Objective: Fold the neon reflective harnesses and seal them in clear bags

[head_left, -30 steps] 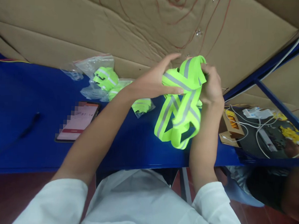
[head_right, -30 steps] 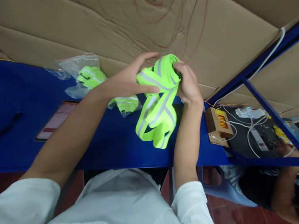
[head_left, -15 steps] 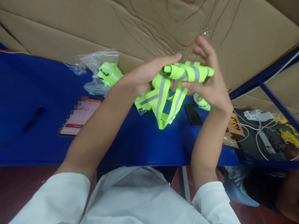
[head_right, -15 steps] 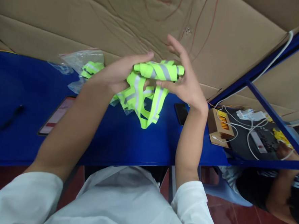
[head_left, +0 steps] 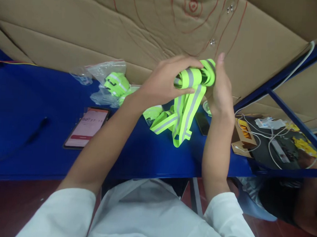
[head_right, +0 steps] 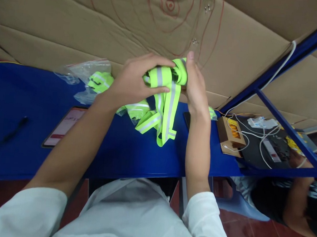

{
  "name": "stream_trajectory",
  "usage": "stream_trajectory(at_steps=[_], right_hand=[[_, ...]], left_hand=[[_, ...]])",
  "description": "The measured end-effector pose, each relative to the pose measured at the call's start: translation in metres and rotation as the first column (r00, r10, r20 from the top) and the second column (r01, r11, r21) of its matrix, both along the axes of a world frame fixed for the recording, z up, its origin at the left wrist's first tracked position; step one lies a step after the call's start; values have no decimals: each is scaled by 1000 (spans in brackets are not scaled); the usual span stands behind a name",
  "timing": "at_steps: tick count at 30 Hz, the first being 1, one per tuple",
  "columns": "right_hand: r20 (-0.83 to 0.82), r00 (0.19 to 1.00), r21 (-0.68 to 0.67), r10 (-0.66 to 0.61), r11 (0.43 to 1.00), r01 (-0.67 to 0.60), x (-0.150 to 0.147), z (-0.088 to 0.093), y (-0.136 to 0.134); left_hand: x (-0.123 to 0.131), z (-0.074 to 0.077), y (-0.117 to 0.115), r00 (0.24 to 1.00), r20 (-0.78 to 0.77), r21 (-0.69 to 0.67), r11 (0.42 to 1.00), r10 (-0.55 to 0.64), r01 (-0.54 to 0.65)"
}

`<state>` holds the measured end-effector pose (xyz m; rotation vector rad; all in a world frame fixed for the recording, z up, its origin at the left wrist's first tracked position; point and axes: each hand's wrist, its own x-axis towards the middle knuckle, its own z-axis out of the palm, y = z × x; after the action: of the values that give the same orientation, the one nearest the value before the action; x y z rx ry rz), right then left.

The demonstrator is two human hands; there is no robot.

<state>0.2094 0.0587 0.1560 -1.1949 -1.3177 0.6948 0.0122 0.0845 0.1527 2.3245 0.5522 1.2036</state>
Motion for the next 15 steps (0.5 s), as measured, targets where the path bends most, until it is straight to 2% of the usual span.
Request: stream_trajectory(at_steps=[3, 5, 6, 8, 10, 12, 15], right_hand=[[136, 990, 75, 42, 996, -52, 8, 6, -16], [297, 954, 161, 41, 983, -92, 15, 11, -27], [385, 920, 182, 74, 971, -155, 19, 14, -32], [542, 816, 125, 201, 941, -314, 24, 19, -41], [648, 701, 15, 298, 915, -403, 27, 23, -46], [705, 646, -21, 294, 918, -396, 27, 24, -49], [683, 703, 84, 197, 935, -344, 19, 23, -49]], left_hand=[[2, -4, 6, 988, 151, -217, 976, 24, 10], [1, -5, 8, 978, 206, -363, 928, -4, 80], [0, -5, 9, 976, 214, -428, 895, -40, 130], [-2, -4, 11, 970, 232, -517, 834, -79, 191], [-3, -4, 14, 961, 276, -539, 828, -1, 156], [-1, -6, 18, 938, 329, -522, 849, 112, 82], [2, -8, 20, 913, 361, -472, 882, 188, 5]])
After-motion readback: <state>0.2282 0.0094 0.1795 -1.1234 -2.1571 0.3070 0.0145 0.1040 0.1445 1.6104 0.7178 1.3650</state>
